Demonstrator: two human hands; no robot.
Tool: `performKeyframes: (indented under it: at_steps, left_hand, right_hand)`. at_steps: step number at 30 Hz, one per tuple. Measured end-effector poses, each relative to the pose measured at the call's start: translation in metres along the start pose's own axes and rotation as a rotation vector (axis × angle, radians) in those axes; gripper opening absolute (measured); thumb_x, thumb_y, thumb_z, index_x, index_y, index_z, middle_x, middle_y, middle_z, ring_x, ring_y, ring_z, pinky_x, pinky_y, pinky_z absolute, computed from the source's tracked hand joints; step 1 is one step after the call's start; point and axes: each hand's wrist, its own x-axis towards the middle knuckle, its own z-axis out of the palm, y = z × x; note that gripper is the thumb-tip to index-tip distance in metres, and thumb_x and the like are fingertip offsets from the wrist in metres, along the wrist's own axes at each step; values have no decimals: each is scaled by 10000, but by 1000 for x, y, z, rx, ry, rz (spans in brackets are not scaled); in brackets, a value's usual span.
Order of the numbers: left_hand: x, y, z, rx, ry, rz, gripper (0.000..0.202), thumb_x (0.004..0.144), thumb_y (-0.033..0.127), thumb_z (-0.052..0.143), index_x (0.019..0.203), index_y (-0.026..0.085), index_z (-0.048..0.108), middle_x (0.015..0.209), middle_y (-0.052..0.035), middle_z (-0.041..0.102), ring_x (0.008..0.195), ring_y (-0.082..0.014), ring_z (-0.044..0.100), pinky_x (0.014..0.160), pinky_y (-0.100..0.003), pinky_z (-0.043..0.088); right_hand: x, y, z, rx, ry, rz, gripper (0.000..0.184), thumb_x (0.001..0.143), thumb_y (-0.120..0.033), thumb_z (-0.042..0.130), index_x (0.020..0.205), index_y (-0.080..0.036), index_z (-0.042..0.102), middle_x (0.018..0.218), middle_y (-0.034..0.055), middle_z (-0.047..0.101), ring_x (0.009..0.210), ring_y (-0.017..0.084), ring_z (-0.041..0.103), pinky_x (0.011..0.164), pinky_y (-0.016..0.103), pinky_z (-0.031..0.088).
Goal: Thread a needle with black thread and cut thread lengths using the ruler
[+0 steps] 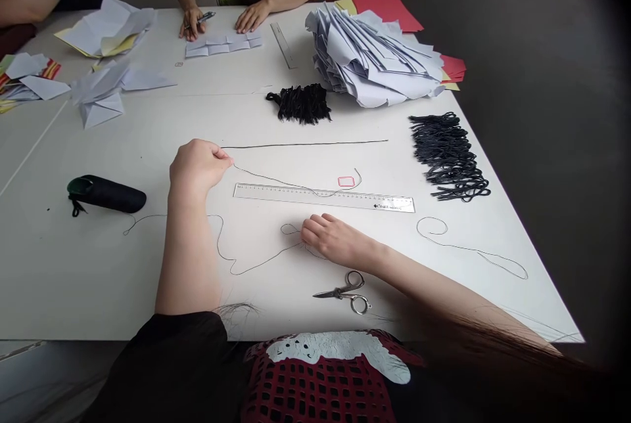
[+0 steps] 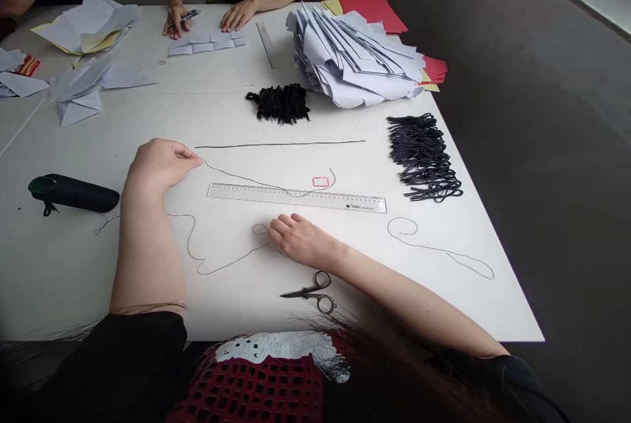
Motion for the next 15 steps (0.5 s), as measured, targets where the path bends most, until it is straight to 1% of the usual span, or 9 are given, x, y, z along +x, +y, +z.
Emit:
performKeyframes:
  at_steps: [2,5,8,10,11,12,13,14,15]
  left_hand:
    - [0,0,0,51,6,-17,44,694,276,705,726,246,700,975,-43,740,852,-276,659,676,-370,481]
    - [0,2,0,94,18,-27,21,699,252,696,718,246,702,962,-55,740,837,-290,657,662,-380,481]
    - [1,4,2,144,-9,-38,30,698,216,693,713,237,709,955,-80,732,848,-312,658,696,-403,497]
    - [0,6,5,176,-33,-28,99,699,196,695,785,225,733,1002,-106,721,912,-339,656,746,-429,508]
    - [-1,8,6,180,-16,8,173,703,188,695,866,217,745,1068,-121,705,978,-356,643,781,-443,510]
    - [-4,9,8,166,22,75,255,712,180,693,959,209,746,1145,-134,679,1048,-364,622,819,-452,508]
    - [-7,12,9,126,66,171,320,726,177,688,1041,207,737,1207,-138,649,1098,-358,602,852,-449,502]
    - [-12,16,10,57,92,288,348,745,184,683,1088,213,729,1235,-130,631,1109,-335,597,873,-431,497]
    - [-18,21,11,-36,81,416,329,768,203,679,1091,222,733,1221,-113,635,1081,-301,608,875,-401,494]
  right_hand:
    - [-3,4,-2,161,70,62,218,1020,-130,343,954,-123,551,930,107,589,809,193,497,729,329,408]
    - [-10,10,-11,442,235,170,146,1005,-131,364,973,-158,504,954,104,564,827,186,504,752,326,450]
    - [-16,12,-22,717,368,212,102,1008,-192,378,962,-193,469,1008,104,541,888,183,511,777,328,466]
    - [-17,11,-29,888,401,238,112,1017,-242,383,946,-204,460,1024,94,538,887,171,511,779,324,461]
    - [-17,10,-31,962,408,264,119,1020,-270,392,946,-207,460,1024,86,540,880,165,508,777,322,454]
    - [-17,9,-33,1030,416,297,132,1020,-301,403,946,-209,461,1017,76,540,870,160,504,772,318,445]
    - [-16,9,-34,1093,426,331,151,1018,-332,415,944,-210,465,1002,66,538,859,155,495,765,314,436]
    - [-16,8,-35,1151,441,362,174,1014,-362,427,940,-211,470,980,56,532,846,152,483,757,310,425]
    - [-16,8,-35,1206,459,387,199,1008,-390,441,929,-211,476,952,46,522,831,149,469,748,306,415]
